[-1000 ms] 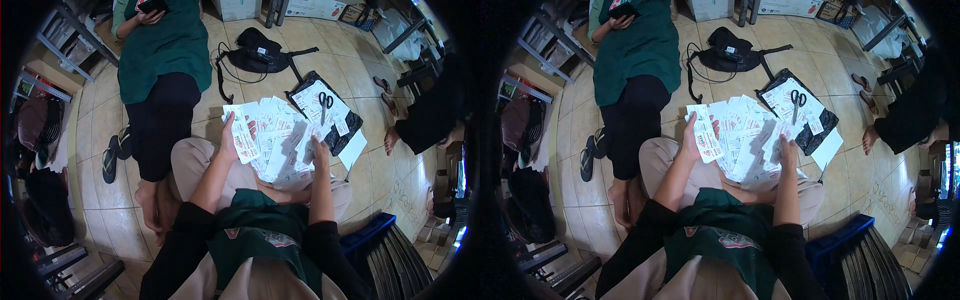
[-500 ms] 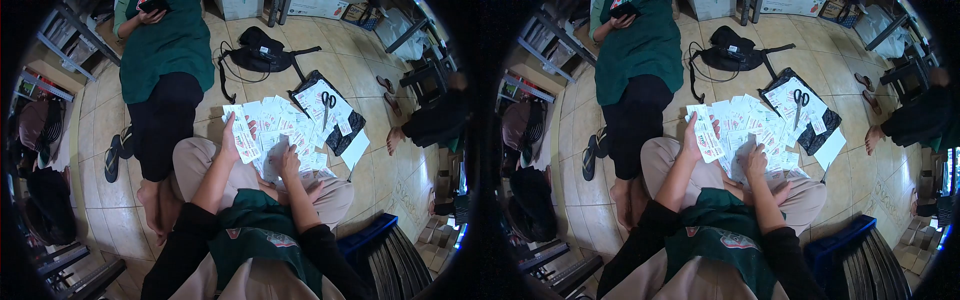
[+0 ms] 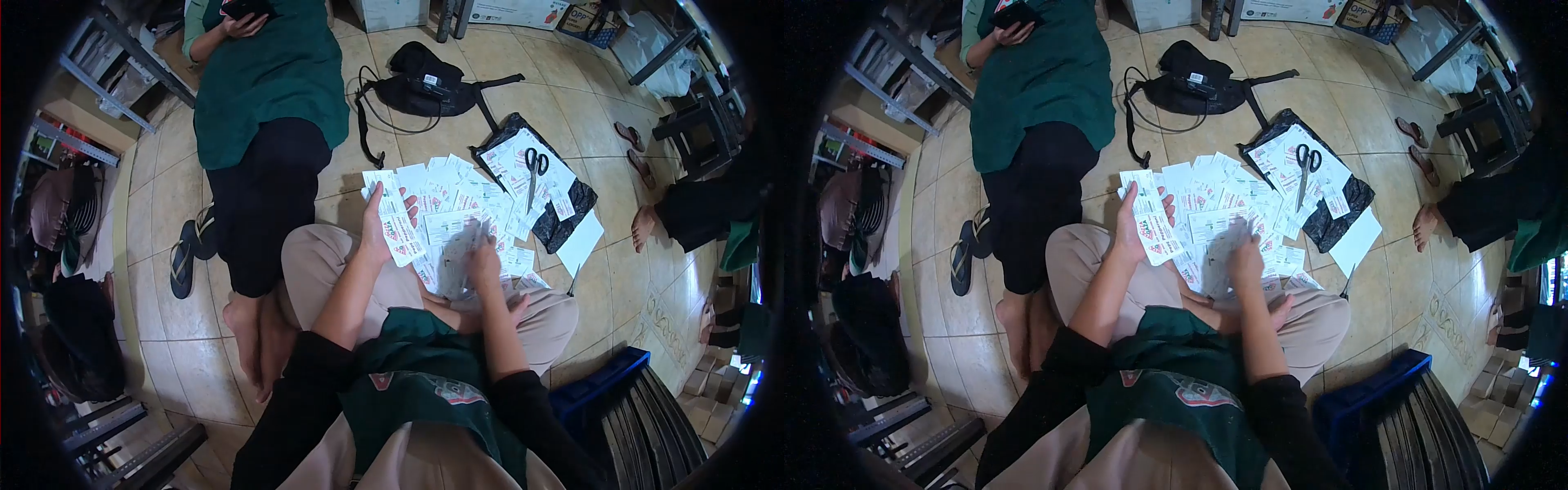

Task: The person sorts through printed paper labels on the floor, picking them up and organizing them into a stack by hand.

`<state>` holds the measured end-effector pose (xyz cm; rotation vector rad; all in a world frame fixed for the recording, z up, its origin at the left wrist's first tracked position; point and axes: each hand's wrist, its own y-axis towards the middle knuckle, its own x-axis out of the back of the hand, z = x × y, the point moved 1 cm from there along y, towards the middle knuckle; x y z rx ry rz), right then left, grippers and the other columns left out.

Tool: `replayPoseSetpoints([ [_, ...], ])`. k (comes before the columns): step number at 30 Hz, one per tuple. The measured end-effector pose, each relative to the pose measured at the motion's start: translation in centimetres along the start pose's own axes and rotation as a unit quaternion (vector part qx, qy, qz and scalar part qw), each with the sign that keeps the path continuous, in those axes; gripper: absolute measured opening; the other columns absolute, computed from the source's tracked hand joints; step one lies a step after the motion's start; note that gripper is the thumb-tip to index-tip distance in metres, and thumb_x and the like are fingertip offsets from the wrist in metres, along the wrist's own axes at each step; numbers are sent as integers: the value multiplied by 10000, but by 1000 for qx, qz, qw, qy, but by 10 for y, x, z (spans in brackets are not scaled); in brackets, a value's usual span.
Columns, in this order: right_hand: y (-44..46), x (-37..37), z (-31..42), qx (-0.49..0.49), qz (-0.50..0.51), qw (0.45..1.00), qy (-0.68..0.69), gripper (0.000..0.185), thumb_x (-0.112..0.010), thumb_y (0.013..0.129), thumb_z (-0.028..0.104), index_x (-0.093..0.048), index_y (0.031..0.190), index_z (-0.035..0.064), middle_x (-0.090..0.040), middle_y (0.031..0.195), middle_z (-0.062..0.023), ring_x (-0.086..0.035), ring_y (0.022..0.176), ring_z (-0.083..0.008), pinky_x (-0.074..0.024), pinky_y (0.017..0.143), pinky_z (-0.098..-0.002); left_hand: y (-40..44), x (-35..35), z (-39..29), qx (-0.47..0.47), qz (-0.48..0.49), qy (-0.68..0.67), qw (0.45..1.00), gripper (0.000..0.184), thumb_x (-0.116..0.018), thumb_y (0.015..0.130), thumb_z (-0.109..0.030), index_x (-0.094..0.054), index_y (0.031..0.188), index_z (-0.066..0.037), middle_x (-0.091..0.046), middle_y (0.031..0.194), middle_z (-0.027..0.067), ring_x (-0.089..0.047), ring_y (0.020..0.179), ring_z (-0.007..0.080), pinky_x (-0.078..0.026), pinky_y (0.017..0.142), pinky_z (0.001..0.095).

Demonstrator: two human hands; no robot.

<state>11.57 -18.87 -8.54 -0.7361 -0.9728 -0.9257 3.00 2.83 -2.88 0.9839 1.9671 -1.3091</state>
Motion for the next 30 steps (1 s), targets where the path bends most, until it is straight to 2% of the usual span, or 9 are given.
replayPoseSetpoints([
  [4, 14, 19, -31, 21, -22, 999, 17, 283, -612, 810, 156, -588, 981, -68, -642, 886, -143, -635, 740, -282, -489, 645, -339, -2, -3, 1, -2, -1, 4, 1000, 620, -527, 802, -595, -475, 1140, -78, -554, 971, 91, -539, 831, 187, -457, 707, 322],
  [6, 14, 32, -27, -51, 24, 871, 488, 188, -588, 858, 153, -641, 885, -25, -657, 763, -47, -625, 701, -174, -460, 614, -285, 1, -1, 1, 1, 9, 8, 1000, 610, -530, 811, -577, -479, 1118, -52, -534, 984, 114, -544, 834, 202, -469, 721, 344],
  [11, 13, 45, -29, -129, 128, 729, 660, 199, -592, 880, 182, -640, 965, 8, -662, 860, -38, -602, 707, -93, -465, 672, -222, -1, -2, 4, 35, 28, 26, 999, 628, -521, 817, -574, -480, 1150, -44, -537, 1036, 120, -543, 860, 208, -469, 749, 348],
  [17, 9, 62, 7, -59, 108, 691, 712, 395, -522, 871, 20, -435, 1254, -20, -576, 1144, -107, -574, 943, -127, -463, 778, -234, -3, -10, 14, 129, 149, 42, 979, 686, -439, 837, -619, -493, 1187, -31, -573, 1060, 140, -603, 875, 224, -506, 760, 347],
  [22, 8, 100, 37, -10, 91, 724, 683, 518, -484, 762, -81, -411, 1268, 3, -520, 1194, -102, -549, 983, -157, -439, 841, -261, -8, -14, 21, 184, 145, 37, 971, 763, -369, 840, -654, -458, 1219, 2, -531, 1143, 197, -564, 975, 294, -491, 786, 395],
  [24, 12, 109, 39, 97, 47, 833, 543, 432, -465, 768, -68, -478, 1189, 27, -540, 1093, -54, -521, 979, -140, -420, 844, -263, -11, -18, 23, 241, 156, 5, 958, 798, -372, 831, -669, -437, 1242, 11, -529, 1145, 200, -560, 990, 308, -492, 785, 404],
  [26, 10, 122, 46, 45, 84, 870, 484, 306, -466, 728, -49, -554, 1006, 44, -551, 1010, -32, -508, 1005, -171, -363, 908, -312, -7, -14, 27, 246, 177, 17, 953, 811, -361, 823, -687, -419, 1275, -16, -520, 1161, 204, -554, 1007, 319, -489, 813, 410],
  [28, 5, 148, 78, 364, 28, 922, 132, 211, -507, 672, 2, -573, 857, 82, -541, 931, -37, -499, 1019, -225, -278, 975, -390, -8, -15, 32, 237, 227, 25, 944, 745, -343, 845, -665, -424, 1292, -75, -528, 1170, 171, -555, 1019, 298, -482, 845, 416],
  [30, -7, 139, 99, 424, -1, 901, 88, 169, -551, 616, 34, -568, 772, 100, -528, 965, -65, -477, 1080, -260, -231, 999, -520, -18, -26, 33, 224, 212, 21, 951, 722, -378, 827, -679, -469, 1257, -107, -551, 1153, 112, -561, 1030, 288, -477, 845, 425],
])
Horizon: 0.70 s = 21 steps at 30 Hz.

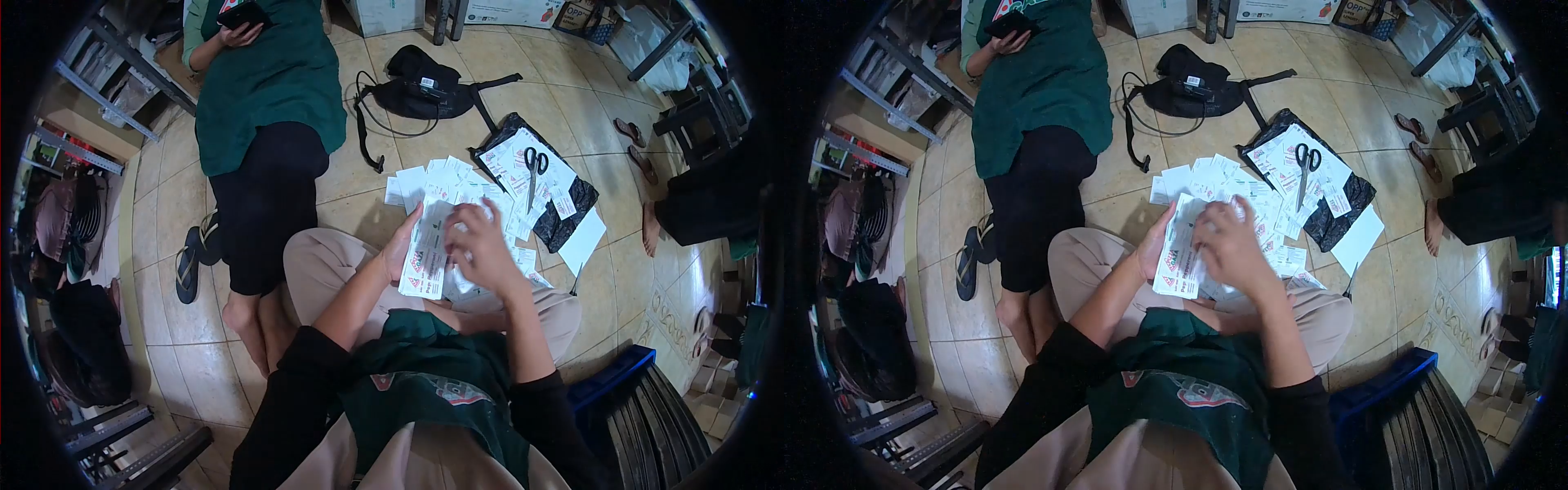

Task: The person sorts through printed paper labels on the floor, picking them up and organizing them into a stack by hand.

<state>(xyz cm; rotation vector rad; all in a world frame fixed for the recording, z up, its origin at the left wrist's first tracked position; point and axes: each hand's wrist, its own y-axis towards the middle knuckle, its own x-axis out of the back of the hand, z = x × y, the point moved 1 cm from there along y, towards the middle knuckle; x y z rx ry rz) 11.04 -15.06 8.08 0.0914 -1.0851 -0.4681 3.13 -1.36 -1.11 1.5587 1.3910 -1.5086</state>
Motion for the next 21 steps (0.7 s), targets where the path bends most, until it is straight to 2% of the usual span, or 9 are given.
replayPoseSetpoints([
  [3, 0, -21, 21, 62, 73, 995, -17, 177, -575, 627, 34, -606, 796, 75, -502, 1034, -107, -459, 1101, -279, -281, 999, -497, -11, -11, 5, -25, -94, 63, 993, 718, -390, 829, -675, -458, 1271, -114, -535, 1189, 105, -539, 1082, 262, -464, 878, 418],
  [6, -6, -37, 25, 74, 50, 990, 111, 289, -522, 617, -43, -584, 872, 79, -496, 1062, -118, -462, 1103, -306, -365, 944, -396, -13, -12, 8, -24, -34, 21, 999, 710, -408, 832, -660, -459, 1264, -100, -529, 1199, 116, -525, 1105, 255, -468, 877, 399],
  [8, -12, -26, 20, -103, -10, 952, 289, 391, -474, 636, -93, -563, 980, 70, -486, 1096, -143, -467, 1096, -315, -390, 901, -325, -12, 2, 15, -58, -39, -8, 998, 636, -452, 858, -585, -476, 1242, -79, -551, 1146, 124, -562, 1030, 245, -488, 836, 371],
  [9, -14, -25, 8, -77, -55, 960, 262, 429, -449, 656, -106, -520, 1052, 43, -478, 1123, -161, -471, 1094, -304, -382, 903, -335, -11, 10, 19, -18, -30, 2, 999, 582, -472, 868, -535, -489, 1226, -76, -562, 1111, 123, -577, 976, 239, -495, 813, 356],
  [11, -15, -23, -3, -119, -135, 963, 202, 363, -481, 767, -29, -493, 1127, 9, -474, 1157, -180, -464, 1097, -325, -391, 898, -375, -15, -2, 31, 20, -58, 13, 998, 447, -506, 889, -413, -522, 1179, -74, -592, 1014, 107, -601, 841, 221, -509, 747, 321],
  [14, -21, -21, -13, -151, -160, 968, 122, 368, -524, 864, 169, -485, 1191, 4, -498, 1169, -221, -480, 1090, -364, -390, 905, -418, -21, 3, 69, 90, -31, -58, 994, 433, -511, 895, -377, -522, 1156, -31, -597, 1021, 129, -605, 897, 232, -510, 778, 347],
  [16, -33, -26, -10, -245, 143, 940, 189, 405, -464, 911, 281, -496, 1201, -1, -543, 1124, -242, -511, 1063, -386, -385, 921, -413, -35, -4, 85, 97, -51, -15, 994, 436, -513, 898, -351, -513, 1153, 4, -592, 1072, 148, -603, 943, 246, -503, 828, 368],
  [18, -47, -36, 1, -274, 293, 875, 272, 471, -368, 952, 376, -480, 1252, 31, -577, 1085, -241, -543, 1054, -352, -387, 936, -361, -46, 3, 96, 109, -24, -42, 993, 423, -501, 907, -319, -503, 1170, 13, -579, 1121, 156, -591, 987, 250, -479, 887, 375],
  [21, -58, -38, -5, -266, 274, 855, 351, 535, -330, 951, 465, -511, 1239, 52, -572, 1135, -213, -546, 1068, -303, -397, 930, -361, -59, 6, 102, 124, -96, 41, 987, 462, -490, 894, -259, -434, 1238, 43, -557, 1123, 198, -551, 1059, 296, -429, 931, 412],
])
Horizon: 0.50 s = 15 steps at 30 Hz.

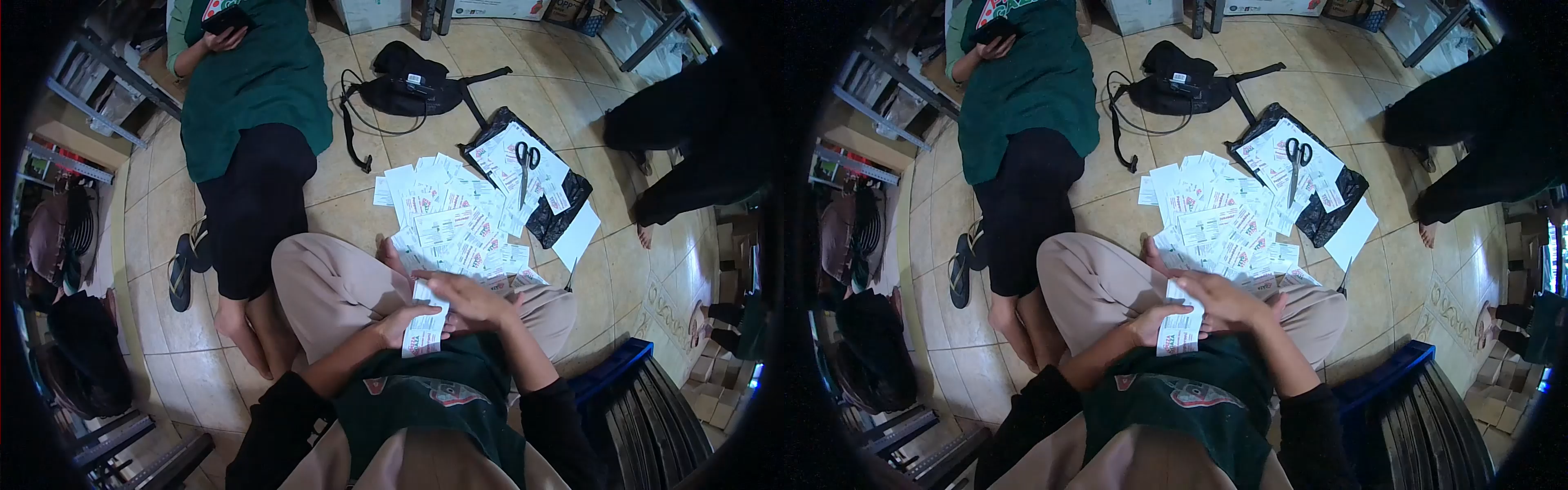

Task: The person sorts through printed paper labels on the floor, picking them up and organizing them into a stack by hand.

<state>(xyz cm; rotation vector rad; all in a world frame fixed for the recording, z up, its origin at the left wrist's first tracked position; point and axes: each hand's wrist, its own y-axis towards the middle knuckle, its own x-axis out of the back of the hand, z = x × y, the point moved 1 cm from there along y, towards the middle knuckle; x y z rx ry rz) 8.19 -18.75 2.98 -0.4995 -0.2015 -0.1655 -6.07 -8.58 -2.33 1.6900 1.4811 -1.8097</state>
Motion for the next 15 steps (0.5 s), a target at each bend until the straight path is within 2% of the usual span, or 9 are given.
replayPoseSetpoints([
  [1, -1, 7, -2, -30, 14, 998, 60, 542, -336, 947, 473, -528, 1224, 48, -578, 1134, -198, -551, 1063, -281, -399, 929, -359, 3, 4, 1, -1, -2, -1, 1000, 462, -490, 894, -259, -434, 1238, 43, -557, 1123, 198, -551, 1059, 296, -429, 931, 412],
  [2, 8, 20, -15, -1, -28, 999, 20, 518, -383, 940, 461, -561, 1190, 44, -586, 1142, -159, -551, 1049, -240, -401, 928, -344, 5, 6, -1, -23, 26, -36, 999, 467, -501, 884, -250, -430, 1242, 42, -565, 1085, 183, -563, 1023, 279, -441, 914, 405],
  [4, 27, 55, -45, 54, -168, 983, -46, 390, -596, 862, 307, -593, 1131, 24, -595, 1136, -137, -581, 981, -225, -454, 828, -329, 7, 0, -20, -49, 23, -52, 997, 473, -528, 860, -231, -434, 1240, 35, -565, 998, 135, -583, 919, 232, -473, 862, 392],
  [5, 45, 71, -86, 107, -289, 945, -113, 411, -666, 779, 199, -572, 1148, 47, -622, 1025, -146, -597, 907, -255, -469, 758, -348, 11, 2, -32, -64, 39, -68, 995, 478, -535, 854, -231, -433, 1244, 25, -555, 1011, 129, -585, 895, 233, -484, 834, 393],
  [7, 58, 95, -114, -16, -398, 895, -202, 628, -763, 648, 182, -498, 1204, 58, -549, 1098, -179, -568, 955, -332, -473, 808, -403, 16, 1, -70, -104, 52, -124, 985, 479, -543, 840, -234, -436, 1231, 20, -541, 1003, 133, -585, 874, 250, -488, 807, 392],
  [8, 63, 99, -125, 2, -393, 892, -224, 689, -787, 606, 184, -489, 1211, 45, -538, 1109, -187, -546, 994, -343, -464, 832, -405, 12, -8, -95, -154, 15, -96, 983, 467, -534, 839, -242, -446, 1212, 24, -534, 986, 131, -579, 863, 252, -486, 797, 395],
  [10, 68, 98, -126, 23, -384, 890, -247, 751, -812, 564, 187, -480, 1219, 31, -527, 1120, -196, -525, 1033, -354, -455, 856, -406, 8, -14, -136, -216, 50, -85, 971, 468, -517, 846, -268, -446, 1203, 26, -530, 978, 134, -563, 847, 242, -482, 797, 411],
  [12, 68, 86, -119, -91, -353, 874, -322, 777, -840, 484, 182, -497, 1164, 30, -536, 1088, -169, -504, 1025, -369, -449, 858, -425, 4, -11, -159, -270, 0, -60, 961, 481, -529, 849, -309, -451, 1196, 15, -529, 989, 133, -553, 862, 237, -478, 795, 405],
  [15, 68, 89, -131, -137, -372, 866, -304, 790, -848, 439, 183, -496, 1137, 64, -531, 1078, -153, -486, 1026, -374, -445, 863, -441, 11, 24, -168, -290, -44, -85, 952, 495, -555, 831, -351, -466, 1167, 1, -527, 997, 132, -548, 873, 241, -472, 795, 395],
])
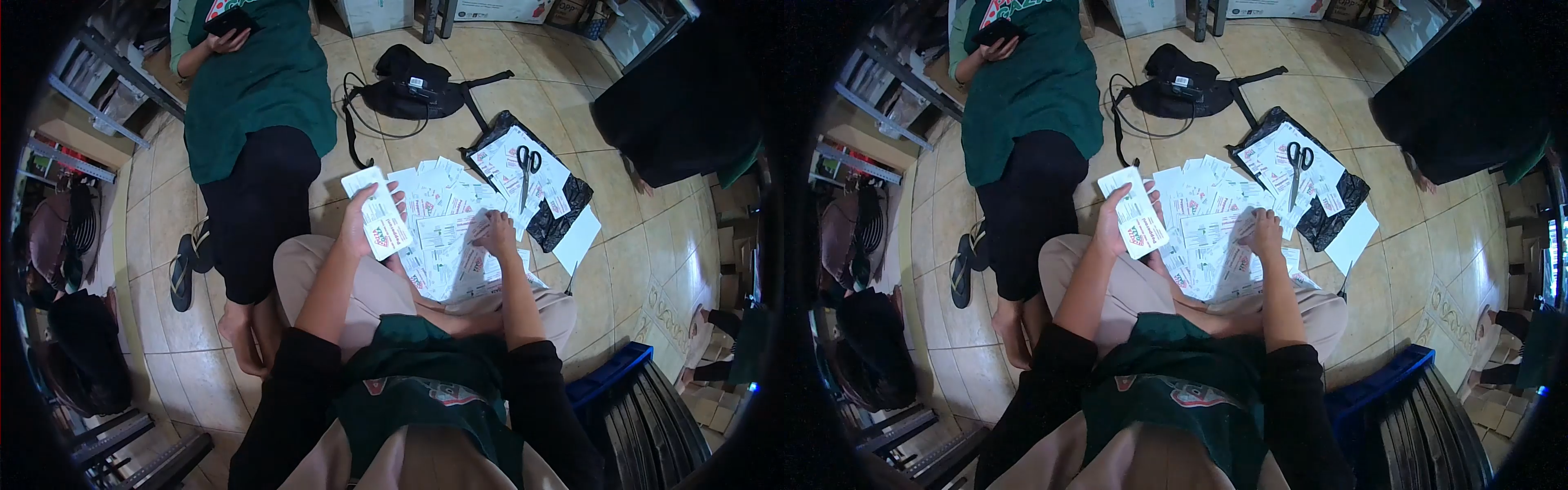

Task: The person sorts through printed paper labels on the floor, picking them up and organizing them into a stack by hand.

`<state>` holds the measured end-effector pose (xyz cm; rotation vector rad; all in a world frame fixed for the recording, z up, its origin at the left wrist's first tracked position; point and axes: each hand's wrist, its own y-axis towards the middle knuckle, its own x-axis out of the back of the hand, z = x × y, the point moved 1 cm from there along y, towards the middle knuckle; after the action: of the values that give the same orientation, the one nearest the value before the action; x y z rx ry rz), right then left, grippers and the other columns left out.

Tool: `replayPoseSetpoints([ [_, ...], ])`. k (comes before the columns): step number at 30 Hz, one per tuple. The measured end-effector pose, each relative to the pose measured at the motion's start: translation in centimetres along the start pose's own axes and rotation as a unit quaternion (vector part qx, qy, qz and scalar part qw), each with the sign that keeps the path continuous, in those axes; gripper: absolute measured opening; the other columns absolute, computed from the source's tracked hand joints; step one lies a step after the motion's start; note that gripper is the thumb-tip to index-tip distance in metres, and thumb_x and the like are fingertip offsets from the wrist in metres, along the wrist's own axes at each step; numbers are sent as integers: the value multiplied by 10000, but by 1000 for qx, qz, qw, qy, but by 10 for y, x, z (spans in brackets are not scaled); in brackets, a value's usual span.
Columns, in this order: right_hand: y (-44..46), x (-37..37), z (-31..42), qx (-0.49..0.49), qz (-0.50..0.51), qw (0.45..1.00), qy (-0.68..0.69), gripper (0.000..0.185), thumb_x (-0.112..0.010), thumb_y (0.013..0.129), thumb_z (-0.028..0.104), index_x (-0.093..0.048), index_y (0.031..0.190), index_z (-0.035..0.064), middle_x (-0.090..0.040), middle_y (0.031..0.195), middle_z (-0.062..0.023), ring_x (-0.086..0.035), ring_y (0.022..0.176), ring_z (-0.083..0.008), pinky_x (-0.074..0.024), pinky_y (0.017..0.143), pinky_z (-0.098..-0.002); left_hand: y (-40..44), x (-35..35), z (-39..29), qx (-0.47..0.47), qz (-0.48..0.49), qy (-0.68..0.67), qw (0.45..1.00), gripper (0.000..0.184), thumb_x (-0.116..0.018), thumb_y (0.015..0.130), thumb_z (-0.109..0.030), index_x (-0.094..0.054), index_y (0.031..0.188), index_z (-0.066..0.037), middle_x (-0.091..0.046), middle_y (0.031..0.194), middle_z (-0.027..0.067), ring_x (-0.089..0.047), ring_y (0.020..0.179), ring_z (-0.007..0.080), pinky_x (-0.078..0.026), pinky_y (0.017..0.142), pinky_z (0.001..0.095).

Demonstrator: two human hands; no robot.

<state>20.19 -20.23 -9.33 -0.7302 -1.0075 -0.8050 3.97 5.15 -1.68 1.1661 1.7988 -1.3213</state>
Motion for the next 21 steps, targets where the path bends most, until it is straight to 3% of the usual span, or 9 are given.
replayPoseSetpoints([
  [1, -1, 0, -6, 22, -43, 999, -10, 625, -825, 493, 160, -548, 1045, 63, -566, 991, -150, -547, 930, -333, -471, 798, -406, 7, 17, 3, 2, -38, -29, 999, 501, -570, 819, -370, -475, 1148, -5, -526, 1000, 130, -547, 874, 245, -469, 795, 390],
  [4, 2, -5, -27, 3, -24, 996, 81, 439, -785, 563, 107, -587, 950, 45, -589, 874, -139, -590, 835, -301, -478, 723, -386, 13, 26, 10, -18, -119, -34, 992, 486, -586, 801, -384, -490, 1109, -20, -532, 1003, 126, -549, 862, 243, -470, 779, 385],
  [5, -2, 1, -26, 15, -46, 995, 91, 297, -726, 627, 61, -610, 900, 32, -590, 769, -136, -601, 715, -272, -470, 640, -370, 13, 21, 11, -27, -120, -29, 992, 471, -588, 800, -382, -497, 1093, -25, -539, 994, 122, -553, 847, 233, -472, 764, 382],
  [8, -7, 15, -27, -60, -63, 983, 164, 285, -699, 656, 55, -624, 931, 40, -588, 740, -131, -588, 678, -246, -456, 600, -347, 13, 15, 11, -18, -89, -32, 995, 477, -590, 798, -391, -498, 1089, -24, -540, 989, 121, -554, 843, 226, -473, 759, 378],
  [12, -7, 19, -34, -25, -182, 954, 238, 247, -626, 724, 24, -626, 970, 44, -599, 701, -104, -567, 614, -202, -446, 580, -313, 16, 20, 11, -31, -122, -15, 992, 477, -592, 791, -429, -516, 1085, -62, -555, 1016, 93, -528, 886, 216, -425, 799, 365],
  [16, -6, 5, -44, -26, -95, 960, 261, 129, -574, 756, 8, -623, 875, 20, -604, 711, -113, -591, 649, -212, -457, 599, -311, 16, 21, 10, -42, -120, -12, 992, 469, -591, 791, -432, -522, 1081, -70, -559, 1013, 87, -525, 893, 217, -416, 805, 361],
  [17, -5, 2, -42, 7, -67, 965, 254, 115, -557, 800, 10, -612, 901, 7, -599, 733, -78, -570, 649, -123, -450, 581, -269, 17, 22, 10, -39, -120, -11, 992, 467, -589, 791, -434, -524, 1080, -73, -562, 1008, 84, -525, 892, 217, -415, 804, 357],
  [18, -5, 2, -43, 8, -66, 965, 254, 115, -557, 800, 10, -612, 901, 7, -599, 733, -78, -570, 649, -123, -450, 581, -269, 18, 24, 11, -36, -121, -10, 992, 464, -588, 792, -435, -526, 1079, -76, -565, 1003, 82, -525, 892, 217, -413, 803, 354],
  [21, -6, 3, -35, 104, -52, 984, 137, 115, -550, 819, 14, -604, 919, -4, -612, 768, -93, -577, 690, -140, -461, 616, -288, 19, 25, 11, -36, -124, -6, 992, 465, -585, 793, -438, -526, 1081, -78, -569, 994, 81, -526, 889, 212, -415, 795, 351],
])
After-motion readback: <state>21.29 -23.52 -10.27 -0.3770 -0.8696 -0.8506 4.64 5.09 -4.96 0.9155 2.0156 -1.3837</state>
